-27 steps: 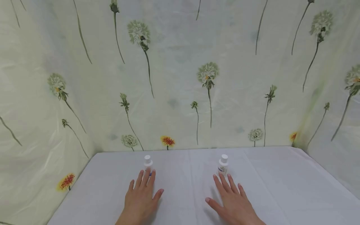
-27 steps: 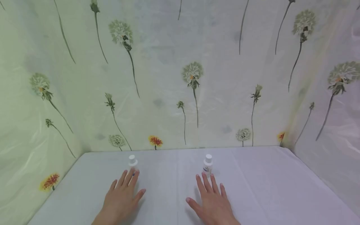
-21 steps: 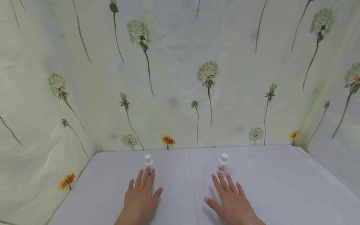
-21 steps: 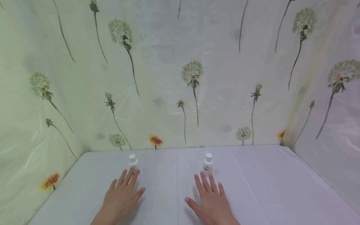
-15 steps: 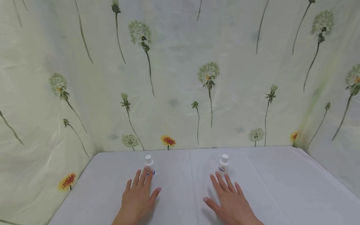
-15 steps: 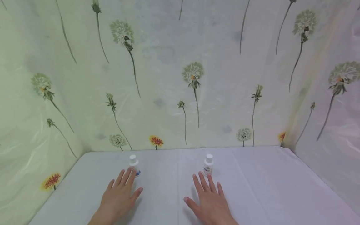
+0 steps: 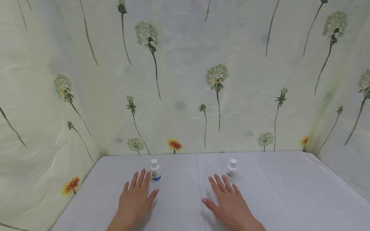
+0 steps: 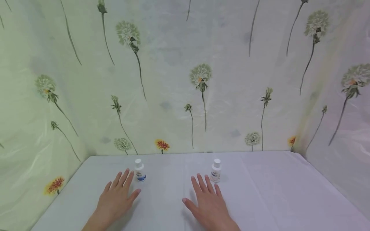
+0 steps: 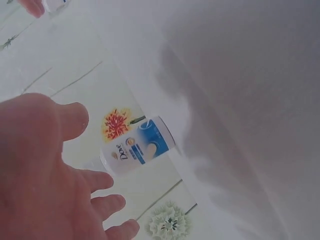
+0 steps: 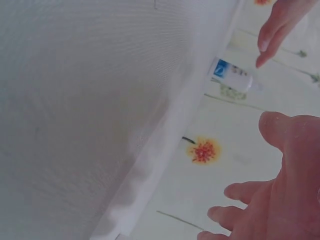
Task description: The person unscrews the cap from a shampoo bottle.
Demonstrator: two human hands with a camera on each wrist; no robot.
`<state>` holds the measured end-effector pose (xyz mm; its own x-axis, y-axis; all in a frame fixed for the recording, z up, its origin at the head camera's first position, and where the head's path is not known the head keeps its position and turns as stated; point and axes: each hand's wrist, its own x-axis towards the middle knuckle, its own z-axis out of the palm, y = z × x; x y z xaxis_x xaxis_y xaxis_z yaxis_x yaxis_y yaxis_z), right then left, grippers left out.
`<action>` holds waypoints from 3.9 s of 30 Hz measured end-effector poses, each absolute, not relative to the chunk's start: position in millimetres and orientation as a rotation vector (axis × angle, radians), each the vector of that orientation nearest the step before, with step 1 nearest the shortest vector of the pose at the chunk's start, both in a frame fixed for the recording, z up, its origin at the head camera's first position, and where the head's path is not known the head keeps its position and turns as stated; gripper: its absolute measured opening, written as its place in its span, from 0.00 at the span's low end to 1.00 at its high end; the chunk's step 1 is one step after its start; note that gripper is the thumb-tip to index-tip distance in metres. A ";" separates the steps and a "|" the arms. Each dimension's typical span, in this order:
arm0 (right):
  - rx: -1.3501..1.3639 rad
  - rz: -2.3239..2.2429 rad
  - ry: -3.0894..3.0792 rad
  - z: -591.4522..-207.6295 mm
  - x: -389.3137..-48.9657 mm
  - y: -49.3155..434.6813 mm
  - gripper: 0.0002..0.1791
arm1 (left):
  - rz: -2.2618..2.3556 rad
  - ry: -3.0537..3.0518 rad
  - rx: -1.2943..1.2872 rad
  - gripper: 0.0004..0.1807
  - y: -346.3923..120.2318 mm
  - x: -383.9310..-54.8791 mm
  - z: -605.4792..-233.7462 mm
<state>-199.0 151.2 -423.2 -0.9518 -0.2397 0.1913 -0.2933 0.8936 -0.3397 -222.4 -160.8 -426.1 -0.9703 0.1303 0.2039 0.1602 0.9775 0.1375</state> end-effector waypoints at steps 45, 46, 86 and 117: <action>0.575 1.251 -2.823 -423.7 -251.2 89.8 0.33 | -1.183 -2.653 -0.122 0.30 -197.3 -262.4 -426.9; 0.571 1.264 -2.817 -424.0 -252.2 88.3 0.33 | -1.190 -2.641 -0.133 0.29 -197.8 -263.0 -427.1; 0.651 1.585 -2.702 -432.2 -288.0 42.5 0.28 | -1.328 -2.491 -0.192 0.19 -195.4 -287.8 -424.8; 0.693 1.654 -2.627 -437.9 -304.2 13.6 0.26 | -1.384 -2.503 -0.269 0.19 -191.4 -299.7 -415.8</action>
